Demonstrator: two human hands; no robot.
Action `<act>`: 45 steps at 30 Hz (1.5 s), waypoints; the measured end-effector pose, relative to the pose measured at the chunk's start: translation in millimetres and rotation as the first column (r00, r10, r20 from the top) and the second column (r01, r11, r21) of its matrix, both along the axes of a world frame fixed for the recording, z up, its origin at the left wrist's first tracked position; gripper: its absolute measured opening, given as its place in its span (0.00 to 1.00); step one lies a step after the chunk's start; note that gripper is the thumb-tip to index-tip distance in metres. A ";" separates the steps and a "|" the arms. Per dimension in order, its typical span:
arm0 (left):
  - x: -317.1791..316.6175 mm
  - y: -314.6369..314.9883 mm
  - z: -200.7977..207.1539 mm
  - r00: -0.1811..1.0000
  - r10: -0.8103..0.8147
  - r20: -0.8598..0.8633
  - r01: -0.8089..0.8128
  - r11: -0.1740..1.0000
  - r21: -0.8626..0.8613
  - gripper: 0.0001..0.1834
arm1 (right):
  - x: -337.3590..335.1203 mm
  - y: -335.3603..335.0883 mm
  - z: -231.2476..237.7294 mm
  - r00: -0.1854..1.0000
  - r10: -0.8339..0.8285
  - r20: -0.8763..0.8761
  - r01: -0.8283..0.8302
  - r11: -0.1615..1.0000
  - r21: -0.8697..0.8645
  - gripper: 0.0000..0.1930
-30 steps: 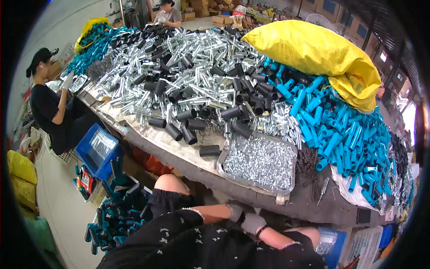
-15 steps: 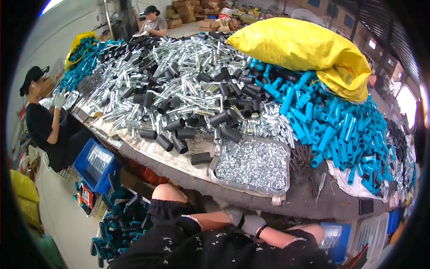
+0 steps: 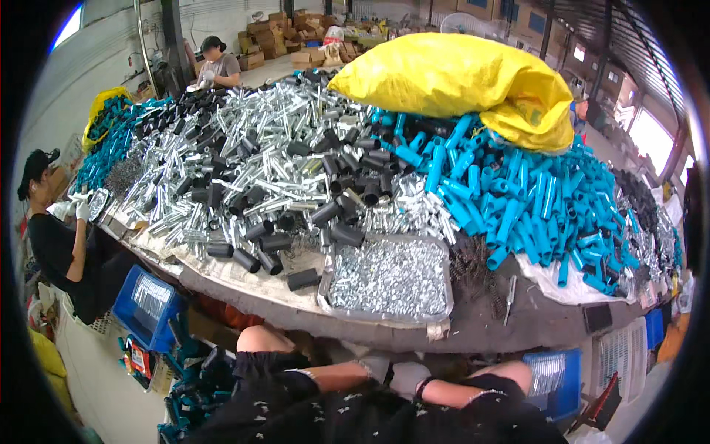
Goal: The person assembles tools by fitting metal rods, pins, and springs into cylindrical components and plastic handles by hand, placing the assembled tools into a storage box.
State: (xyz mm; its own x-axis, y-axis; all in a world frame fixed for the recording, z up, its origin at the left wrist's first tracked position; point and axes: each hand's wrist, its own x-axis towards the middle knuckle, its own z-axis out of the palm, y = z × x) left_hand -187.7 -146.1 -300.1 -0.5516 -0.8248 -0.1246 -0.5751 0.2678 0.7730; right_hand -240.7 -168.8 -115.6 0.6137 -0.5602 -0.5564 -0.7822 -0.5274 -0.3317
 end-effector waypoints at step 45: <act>200.8 129.0 425.2 0.936 0.200 0.291 0.012 0.806 -0.592 0.39 | -96.7 61.3 321.6 0.662 0.161 0.732 -0.328 0.941 0.089 0.33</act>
State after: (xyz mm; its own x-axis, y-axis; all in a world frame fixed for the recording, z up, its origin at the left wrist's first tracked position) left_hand 13.1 -17.1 125.1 -0.4818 -0.8443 0.2344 -0.8075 0.5317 0.2553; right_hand -337.4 -107.5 206.0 0.9649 -0.2617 0.0232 -0.1216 -0.5232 -0.8435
